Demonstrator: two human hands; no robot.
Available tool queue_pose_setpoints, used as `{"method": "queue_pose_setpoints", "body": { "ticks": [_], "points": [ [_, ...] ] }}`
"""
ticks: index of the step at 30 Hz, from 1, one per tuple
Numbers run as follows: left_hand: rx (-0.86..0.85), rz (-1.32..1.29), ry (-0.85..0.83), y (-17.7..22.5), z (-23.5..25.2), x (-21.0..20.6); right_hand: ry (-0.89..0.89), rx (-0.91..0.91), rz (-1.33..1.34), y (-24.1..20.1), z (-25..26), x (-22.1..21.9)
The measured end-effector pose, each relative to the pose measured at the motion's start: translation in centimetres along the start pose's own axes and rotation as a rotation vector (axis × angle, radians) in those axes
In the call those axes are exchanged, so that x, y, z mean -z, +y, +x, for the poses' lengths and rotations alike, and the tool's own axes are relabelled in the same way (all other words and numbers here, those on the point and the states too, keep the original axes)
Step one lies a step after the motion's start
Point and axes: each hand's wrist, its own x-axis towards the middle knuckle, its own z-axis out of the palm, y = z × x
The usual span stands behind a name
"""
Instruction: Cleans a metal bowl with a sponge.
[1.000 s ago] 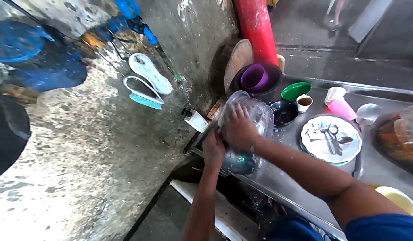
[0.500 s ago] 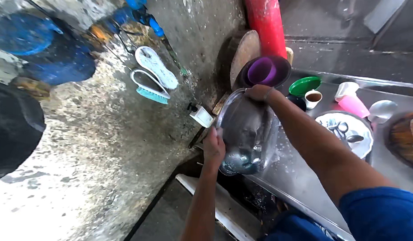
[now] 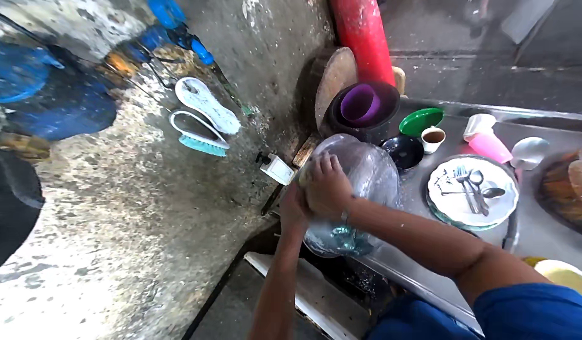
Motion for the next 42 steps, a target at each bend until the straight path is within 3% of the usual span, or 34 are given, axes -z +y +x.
{"method": "queue_pose_setpoints", "body": {
  "ticks": [2,5,6,7,9,11,13,16,18,20,23,25,28,30,32,35,36,38,42],
  "points": [
    [-0.062,0.02,0.089,0.8,0.0,-0.7,-0.011,-0.036,0.029,4.3,1.9,1.2],
    [-0.137,0.001,0.169,0.8,-1.8,-1.7,-0.363,-0.111,0.137,15.4,6.8,3.1],
    [-0.149,0.018,0.154,1.5,-1.9,-1.7,-0.404,-0.108,0.106,16.5,6.7,3.1],
    [-0.158,0.045,0.128,2.4,-1.4,-1.5,-0.339,-0.138,0.073,15.1,5.3,3.6],
    [-0.115,0.074,0.01,4.6,0.2,-0.9,-0.032,-0.169,-0.015,8.2,1.0,3.8],
    [-0.079,0.057,-0.061,5.0,0.9,-0.9,0.06,-0.103,-0.043,4.1,-1.3,2.2],
    [-0.186,0.01,0.052,2.2,0.1,-2.2,0.05,-0.101,0.01,7.8,0.3,2.6],
    [-0.183,-0.134,0.271,-5.1,-4.8,-5.6,-0.278,-0.184,0.185,19.2,3.0,2.8],
    [-0.117,-0.198,0.229,-6.3,-6.0,-5.7,-0.309,-0.343,0.324,20.2,1.6,2.1],
    [-0.136,-0.17,0.101,-2.4,-3.1,-2.9,-0.109,-0.39,0.273,14.4,-0.4,3.4],
    [-0.174,-0.018,-0.101,4.0,0.6,-0.1,0.101,-0.182,0.045,4.7,-3.1,2.1],
    [-0.197,-0.011,-0.038,3.5,0.8,-1.0,0.115,-0.142,0.055,7.3,-1.5,2.1],
    [-0.175,-0.11,0.194,-3.2,-4.1,-4.5,-0.24,-0.323,0.352,17.9,1.9,3.4],
    [-0.062,-0.178,0.251,-6.7,-7.6,-6.8,-0.32,-0.484,0.495,20.7,1.6,1.9],
    [-0.003,-0.208,0.202,-5.0,-6.2,-5.5,-0.141,-0.465,0.418,16.8,0.1,2.7],
    [-0.115,-0.061,0.003,1.7,-1.2,-0.5,0.16,-0.204,0.105,5.6,-3.2,1.5],
    [-0.148,-0.039,-0.007,2.6,0.0,-0.2,0.183,-0.132,0.044,4.1,-3.1,0.9],
    [-0.143,-0.068,0.047,1.2,0.2,-1.3,0.157,-0.102,0.068,6.6,-0.8,1.2],
    [0.035,-0.337,0.22,-7.1,-6.7,-6.1,-0.279,-0.431,0.44,17.9,3.8,2.6]
  ]
}}
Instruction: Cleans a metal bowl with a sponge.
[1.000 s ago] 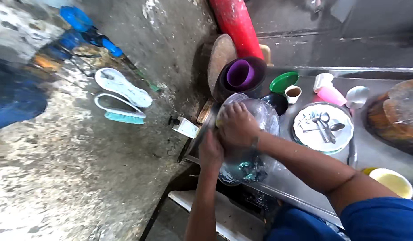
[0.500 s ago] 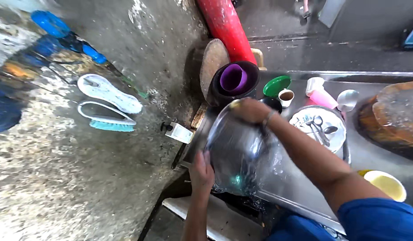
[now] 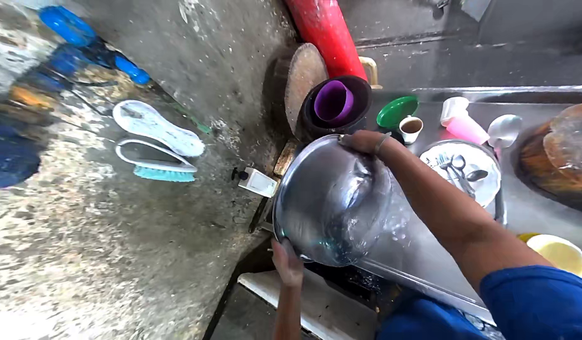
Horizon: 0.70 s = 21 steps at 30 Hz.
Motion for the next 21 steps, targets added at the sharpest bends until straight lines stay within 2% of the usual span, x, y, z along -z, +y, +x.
{"method": "queue_pose_setpoints", "body": {
  "ticks": [1,2,5,6,8,9,10,11,13,14,15,16,18,20,21],
  "points": [
    [0.014,-0.04,-0.002,-0.8,-0.4,0.0,0.016,-0.043,0.037,0.2,-0.3,-0.3],
    [0.015,-0.029,-0.003,0.3,0.5,0.1,0.097,-0.017,0.004,-1.0,-1.8,-0.8],
    [-0.101,0.268,-0.17,7.5,5.4,2.0,0.354,0.247,-0.27,-7.7,-8.0,-6.5],
    [-0.128,0.337,-0.222,9.0,6.8,2.1,0.372,0.322,-0.323,-9.1,-8.7,-7.9],
    [-0.183,0.316,-0.184,8.2,8.1,1.7,0.349,0.359,-0.276,-8.5,-5.9,-6.3],
    [-0.203,0.267,-0.145,6.8,8.2,1.6,0.267,0.313,-0.129,-6.3,-3.4,-4.1],
    [-0.202,0.214,-0.114,5.4,7.9,1.6,0.172,0.234,0.077,-2.7,-0.7,-2.4],
    [-0.171,0.178,-0.098,4.1,7.2,1.6,0.075,0.128,0.327,2.2,1.6,-2.4],
    [-0.096,0.162,-0.074,2.6,6.9,1.5,-0.003,-0.103,0.898,11.8,2.4,-8.1],
    [-0.06,0.175,-0.074,2.3,7.5,1.3,-0.009,-0.193,1.096,14.7,1.6,-11.4],
    [-0.016,0.18,-0.092,2.3,8.1,1.2,0.02,-0.284,1.195,15.5,0.5,-13.3],
    [0.026,0.178,-0.115,2.4,8.6,1.0,0.078,-0.353,1.206,15.3,0.0,-13.8],
    [0.067,0.163,-0.131,2.5,9.2,0.7,0.264,-0.273,0.998,13.4,1.1,-11.9],
    [0.081,0.18,-0.115,2.9,9.8,0.3,0.477,-0.01,0.683,8.6,1.2,-8.9],
    [0.083,0.202,-0.114,3.0,10.0,0.2,0.562,0.161,0.53,5.3,-0.3,-8.5]
  ]
}}
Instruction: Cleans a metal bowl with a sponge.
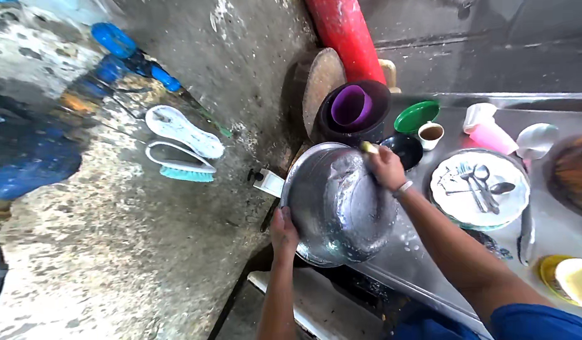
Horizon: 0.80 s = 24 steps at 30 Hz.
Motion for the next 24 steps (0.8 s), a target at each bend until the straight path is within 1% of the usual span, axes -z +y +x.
{"method": "queue_pose_setpoints", "body": {
  "ticks": [1,2,3,4,5,6,7,8,9,10,11,12,14,15,17,18,19,20,21,22,23,24],
  "points": [
    [0.001,0.023,0.001,0.2,0.3,-0.1,-0.003,0.229,-0.078,-2.8,-2.1,-1.1],
    [0.01,0.043,-0.007,0.4,0.6,-0.2,-0.019,0.441,-0.152,-4.5,-4.3,-2.5],
    [0.018,0.054,-0.016,0.5,0.8,-0.2,-0.048,0.61,-0.201,-4.9,-6.0,-3.8],
    [0.02,0.059,-0.02,0.4,0.9,-0.1,-0.087,0.723,-0.213,-4.6,-6.7,-4.5],
    [0.015,0.056,-0.013,0.3,1.0,0.0,-0.112,0.767,-0.214,-4.1,-6.0,-4.5],
    [0.009,0.054,-0.001,0.3,0.9,0.0,-0.121,0.736,-0.223,-3.7,-4.4,-4.0],
    [0.006,0.062,0.011,0.5,0.7,-0.1,-0.114,0.664,-0.203,-3.4,-2.7,-3.4],
    [0.007,0.075,0.015,0.6,0.5,-0.2,-0.085,0.626,-0.194,-3.3,-1.9,-3.0],
    [0.01,0.094,0.01,0.8,0.4,-0.1,-0.074,0.613,-0.203,-3.7,-2.4,-3.0],
    [0.008,0.103,-0.002,1.1,0.7,0.0,-0.078,0.641,-0.23,-4.4,-3.4,-3.1],
    [-0.01,0.098,-0.006,1.3,0.9,0.1,-0.073,0.705,-0.257,-4.7,-3.4,-3.3],
    [-0.02,0.094,-0.013,1.4,0.8,0.2,-0.084,0.723,-0.263,-4.6,-2.8,-3.2],
    [-0.023,0.115,-0.005,1.7,0.4,0.1,-0.064,0.615,-0.237,-3.8,-1.1,-2.4],
    [-0.028,0.12,0.007,1.7,0.5,-0.1,-0.031,0.599,-0.239,-3.6,-1.0,-2.3],
    [-0.04,0.12,0.019,1.6,1.2,-0.1,-0.055,0.671,-0.258,-4.1,-2.6,-2.6],
    [-0.03,0.113,0.013,1.5,1.3,-0.1,-0.074,0.718,-0.259,-4.0,-2.6,-2.9],
    [-0.009,0.109,0.003,1.6,1.3,0.0,-0.105,0.707,-0.252,-3.6,-1.7,-2.9],
    [0.019,0.117,-0.006,1.9,1.1,0.1,-0.127,0.622,-0.243,-3.3,-0.4,-2.7],
    [0.042,0.131,-0.006,2.2,1.1,-0.1,-0.105,0.551,-0.228,-3.1,0.6,-2.8],
    [0.06,0.143,0.0,2.3,1.2,-0.2,-0.075,0.536,-0.217,-3.2,0.2,-3.1],
    [0.067,0.148,0.004,2.1,1.6,-0.2,-0.059,0.574,-0.205,-3.5,-1.8,-3.8],
    [0.076,0.146,0.004,1.7,2.1,-0.3,-0.09,0.634,-0.22,-3.3,-5.0,-4.6]
  ]
}}
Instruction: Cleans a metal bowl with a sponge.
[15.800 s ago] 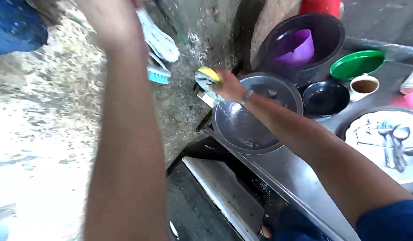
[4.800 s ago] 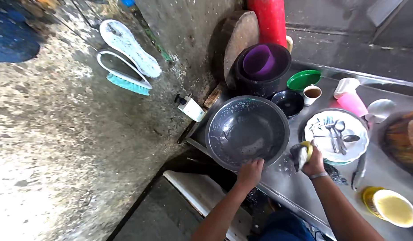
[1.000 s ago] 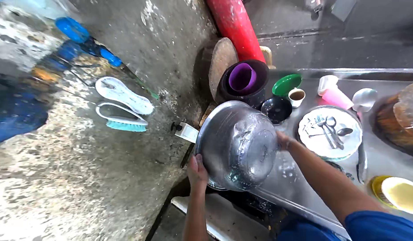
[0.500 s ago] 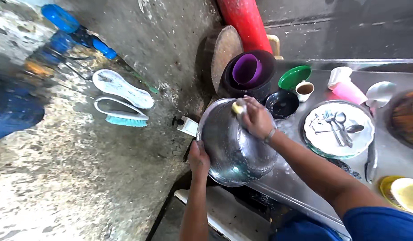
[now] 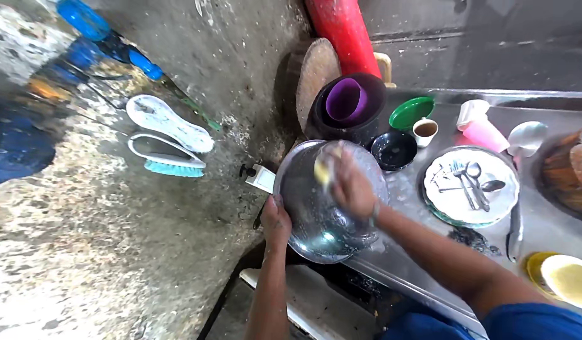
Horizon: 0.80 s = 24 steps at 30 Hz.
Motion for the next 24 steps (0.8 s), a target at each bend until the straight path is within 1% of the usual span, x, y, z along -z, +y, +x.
{"method": "queue_pose_setpoints", "body": {
  "ticks": [1,2,3,4,5,6,7,8,9,10,11,12,13,14,15,16,17,18,19,20,21,22,23,24],
  "points": [
    [0.021,0.0,-0.015,-0.7,0.4,-0.2,-0.035,0.06,0.004,-1.0,-3.6,-1.1],
    [0.049,-0.005,-0.034,-1.7,0.6,-0.2,-0.045,0.058,0.032,-0.6,-7.6,-2.2],
    [0.067,-0.028,-0.043,-2.5,0.6,-0.4,-0.037,-0.014,0.071,1.2,-10.6,-2.5],
    [0.069,-0.057,-0.04,-3.1,0.6,-0.5,-0.032,-0.143,0.085,4.1,-11.7,-2.0],
    [0.062,-0.073,-0.036,-3.2,0.5,-0.5,-0.032,-0.265,0.07,7.5,-10.7,-1.1],
    [0.053,-0.069,-0.038,-3.1,0.2,-0.5,-0.021,-0.354,0.06,10.2,-8.5,-0.3],
    [0.04,-0.05,-0.043,-2.7,0.0,-0.4,0.011,-0.429,0.057,11.4,-5.4,0.3],
    [0.024,-0.029,-0.042,-2.0,-0.1,-0.4,0.054,-0.447,0.046,10.9,-2.0,0.6],
    [0.009,-0.006,-0.04,-1.3,0.0,-0.5,0.07,-0.394,0.022,8.5,1.0,0.7],
    [0.003,0.014,-0.043,-0.8,0.1,-0.6,0.04,-0.282,-0.009,4.8,2.3,0.6],
    [-0.001,0.023,-0.052,-0.6,0.3,-0.6,-0.021,-0.141,-0.061,0.7,1.6,0.0],
    [-0.009,0.015,-0.057,-0.8,0.4,-0.7,-0.078,0.004,-0.126,-2.5,-0.8,-1.0],
    [-0.016,-0.008,-0.054,-1.2,0.5,-0.8,-0.087,0.131,-0.146,-4.0,-4.3,-2.1],
    [-0.023,-0.046,-0.056,-1.5,0.7,-0.9,-0.062,0.174,-0.103,-3.7,-8.2,-2.9],
    [-0.022,-0.084,-0.058,-1.6,0.7,-0.9,-0.027,0.112,-0.041,-2.0,-11.5,-3.0],
    [-0.02,-0.114,-0.056,-1.7,0.7,-0.8,-0.024,-0.035,0.009,0.7,-13.0,-2.3],
    [-0.021,-0.126,-0.048,-1.8,0.6,-0.9,-0.02,-0.212,0.038,3.7,-12.5,-1.2],
    [-0.026,-0.118,-0.044,-1.9,0.1,-0.8,0.012,-0.35,0.058,6.9,-10.5,-0.3],
    [-0.035,-0.096,-0.044,-1.7,-0.3,-0.6,0.07,-0.436,0.037,9.6,-7.6,0.0],
    [-0.049,-0.075,-0.039,-1.0,-0.4,-0.5,0.12,-0.483,0.016,10.9,-4.0,0.4],
    [-0.06,-0.061,-0.032,-0.1,-0.3,-0.5,0.149,-0.47,-0.005,10.5,-0.7,0.7],
    [-0.06,-0.049,-0.026,0.5,-0.2,-0.5,0.152,-0.401,-0.019,8.3,1.4,0.7],
    [-0.045,-0.039,-0.026,0.5,-0.1,-0.5,0.118,-0.298,-0.018,4.6,1.5,0.4],
    [-0.03,-0.033,-0.023,0.1,0.0,-0.6,0.058,-0.193,-0.011,0.7,-0.4,0.0]
  ]
}}
